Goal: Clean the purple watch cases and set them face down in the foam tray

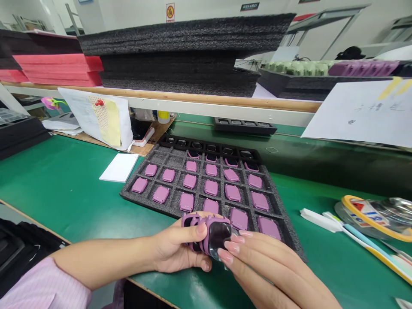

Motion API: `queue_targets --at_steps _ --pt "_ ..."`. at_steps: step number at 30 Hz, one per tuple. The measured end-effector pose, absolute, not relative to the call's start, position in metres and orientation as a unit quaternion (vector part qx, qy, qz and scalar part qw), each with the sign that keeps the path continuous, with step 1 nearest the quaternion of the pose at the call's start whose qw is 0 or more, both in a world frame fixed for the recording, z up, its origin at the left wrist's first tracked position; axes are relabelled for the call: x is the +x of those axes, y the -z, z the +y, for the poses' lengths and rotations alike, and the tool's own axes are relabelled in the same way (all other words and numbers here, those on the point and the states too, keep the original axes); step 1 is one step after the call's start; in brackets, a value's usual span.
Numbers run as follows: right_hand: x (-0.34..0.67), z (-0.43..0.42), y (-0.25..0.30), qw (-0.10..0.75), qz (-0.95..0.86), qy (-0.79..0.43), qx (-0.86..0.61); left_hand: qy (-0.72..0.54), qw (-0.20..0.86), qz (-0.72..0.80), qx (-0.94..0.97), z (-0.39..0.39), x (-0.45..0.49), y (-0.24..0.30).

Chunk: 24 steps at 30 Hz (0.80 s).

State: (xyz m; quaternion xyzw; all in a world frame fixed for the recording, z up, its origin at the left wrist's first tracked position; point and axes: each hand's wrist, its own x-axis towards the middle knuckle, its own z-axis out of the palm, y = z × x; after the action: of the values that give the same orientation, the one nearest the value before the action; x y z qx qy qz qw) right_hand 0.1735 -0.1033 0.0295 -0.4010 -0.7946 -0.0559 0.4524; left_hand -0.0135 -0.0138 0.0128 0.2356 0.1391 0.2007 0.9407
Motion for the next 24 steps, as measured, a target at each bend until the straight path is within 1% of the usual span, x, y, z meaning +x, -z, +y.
queue_targets --at_steps 3,5,6,10,13,15,19,24 --pt "0.172 -0.089 -0.032 0.448 -0.804 0.107 -0.377 -0.212 0.935 0.157 0.237 -0.014 -0.013 -0.012" --pt "0.168 -0.082 -0.033 0.45 -0.798 0.113 -0.384 -0.221 0.928 0.169 0.248 -0.015 -0.011 -0.012" --pt "0.166 -0.08 -0.032 0.452 -0.792 0.094 -0.399 -0.224 0.924 0.174 0.258 -0.015 -0.01 -0.012" --pt "0.159 -0.078 -0.027 0.454 -0.766 -0.049 -0.453 -0.23 0.915 0.198 0.267 -0.017 -0.007 -0.012" --pt "0.16 -0.078 -0.026 0.489 -0.742 -0.09 -0.45 -0.229 0.923 0.212 0.225 -0.017 -0.008 -0.01" --pt "0.162 -0.076 -0.027 0.497 -0.739 -0.09 -0.446 -0.205 0.934 0.192 0.221 -0.016 -0.009 -0.009" --pt "0.162 -0.073 -0.028 0.475 -0.751 -0.079 -0.452 -0.158 0.945 0.163 0.234 -0.015 -0.012 -0.007" --pt "0.162 -0.07 -0.03 0.463 -0.767 -0.053 -0.441 -0.206 0.934 0.181 0.228 -0.016 -0.01 -0.011"
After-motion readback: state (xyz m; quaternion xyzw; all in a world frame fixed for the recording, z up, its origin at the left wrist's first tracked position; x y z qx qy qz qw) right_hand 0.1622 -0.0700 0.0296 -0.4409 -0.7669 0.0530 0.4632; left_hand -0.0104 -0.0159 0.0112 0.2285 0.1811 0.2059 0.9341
